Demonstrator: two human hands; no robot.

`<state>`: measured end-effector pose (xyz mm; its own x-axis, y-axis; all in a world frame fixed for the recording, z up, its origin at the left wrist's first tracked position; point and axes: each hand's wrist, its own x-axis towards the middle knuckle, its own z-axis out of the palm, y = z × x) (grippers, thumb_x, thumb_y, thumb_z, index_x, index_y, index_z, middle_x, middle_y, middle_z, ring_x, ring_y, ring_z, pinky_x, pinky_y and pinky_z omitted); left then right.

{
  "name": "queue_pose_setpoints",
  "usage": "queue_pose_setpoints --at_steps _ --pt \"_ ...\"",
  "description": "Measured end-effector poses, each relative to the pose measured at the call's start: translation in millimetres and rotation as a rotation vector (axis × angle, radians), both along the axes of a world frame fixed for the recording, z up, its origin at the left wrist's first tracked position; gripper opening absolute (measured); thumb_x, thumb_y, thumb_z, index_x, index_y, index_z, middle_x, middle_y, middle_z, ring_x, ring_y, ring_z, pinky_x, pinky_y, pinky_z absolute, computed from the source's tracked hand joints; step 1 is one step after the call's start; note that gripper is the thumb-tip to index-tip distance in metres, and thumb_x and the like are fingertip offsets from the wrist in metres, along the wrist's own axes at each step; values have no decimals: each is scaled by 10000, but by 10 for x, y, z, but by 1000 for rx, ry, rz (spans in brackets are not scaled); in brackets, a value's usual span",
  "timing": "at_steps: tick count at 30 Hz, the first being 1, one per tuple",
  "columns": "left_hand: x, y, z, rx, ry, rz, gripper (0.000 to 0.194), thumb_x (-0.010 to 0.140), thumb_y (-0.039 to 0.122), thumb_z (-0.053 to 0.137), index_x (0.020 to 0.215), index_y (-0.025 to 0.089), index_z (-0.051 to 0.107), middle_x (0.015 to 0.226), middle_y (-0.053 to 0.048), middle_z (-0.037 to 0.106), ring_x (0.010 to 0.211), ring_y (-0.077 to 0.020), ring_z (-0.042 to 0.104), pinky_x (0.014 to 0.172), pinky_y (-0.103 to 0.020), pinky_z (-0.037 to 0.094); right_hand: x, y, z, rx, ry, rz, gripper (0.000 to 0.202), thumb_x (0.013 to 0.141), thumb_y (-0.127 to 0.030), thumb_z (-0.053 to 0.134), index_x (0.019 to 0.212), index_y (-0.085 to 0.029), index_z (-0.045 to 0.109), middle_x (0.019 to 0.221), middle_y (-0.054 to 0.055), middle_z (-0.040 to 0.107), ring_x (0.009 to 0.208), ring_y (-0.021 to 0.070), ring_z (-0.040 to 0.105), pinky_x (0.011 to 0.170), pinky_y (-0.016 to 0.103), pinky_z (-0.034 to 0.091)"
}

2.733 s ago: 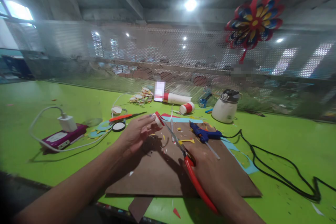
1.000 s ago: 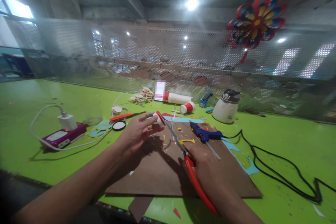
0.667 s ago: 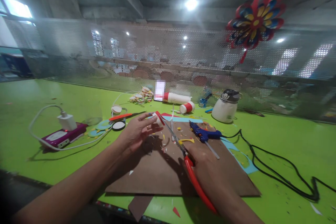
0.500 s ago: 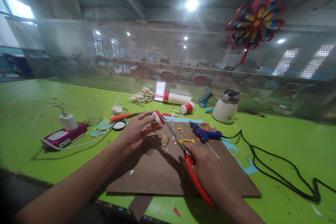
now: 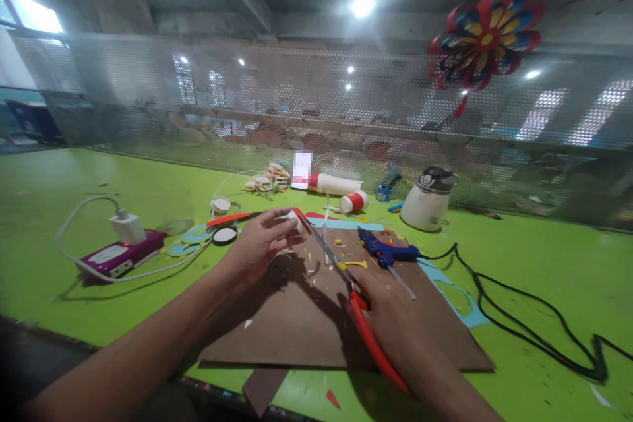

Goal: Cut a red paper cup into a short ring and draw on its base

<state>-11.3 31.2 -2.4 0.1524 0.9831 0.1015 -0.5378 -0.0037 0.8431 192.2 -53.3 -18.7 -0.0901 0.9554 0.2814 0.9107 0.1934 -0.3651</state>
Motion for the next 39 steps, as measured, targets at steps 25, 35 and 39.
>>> queue_pose_setpoints --at_steps 25,35,39 --pt "-19 -12 7 42 26 -5 297 720 123 768 987 124 638 883 -104 699 794 -177 677 808 -340 539 1 7 -5 -19 -45 -1 383 799 -299 446 1029 -167 722 1041 121 752 933 325 678 794 434 500" --pt "-13 -15 -12 93 49 -21 277 711 129 767 960 129 647 885 -104 684 816 -201 667 804 -382 547 -23 -35 44 55 -69 -6 368 823 -305 458 1019 -185 745 1022 105 764 897 307 695 765 405 514" --pt "-8 -14 -17 87 40 -8 277 697 130 780 941 129 649 878 -104 681 806 -197 666 802 -383 545 -4 -36 19 79 -84 -19 378 816 -280 436 1022 -210 745 1003 87 770 879 296 700 749 390 512"
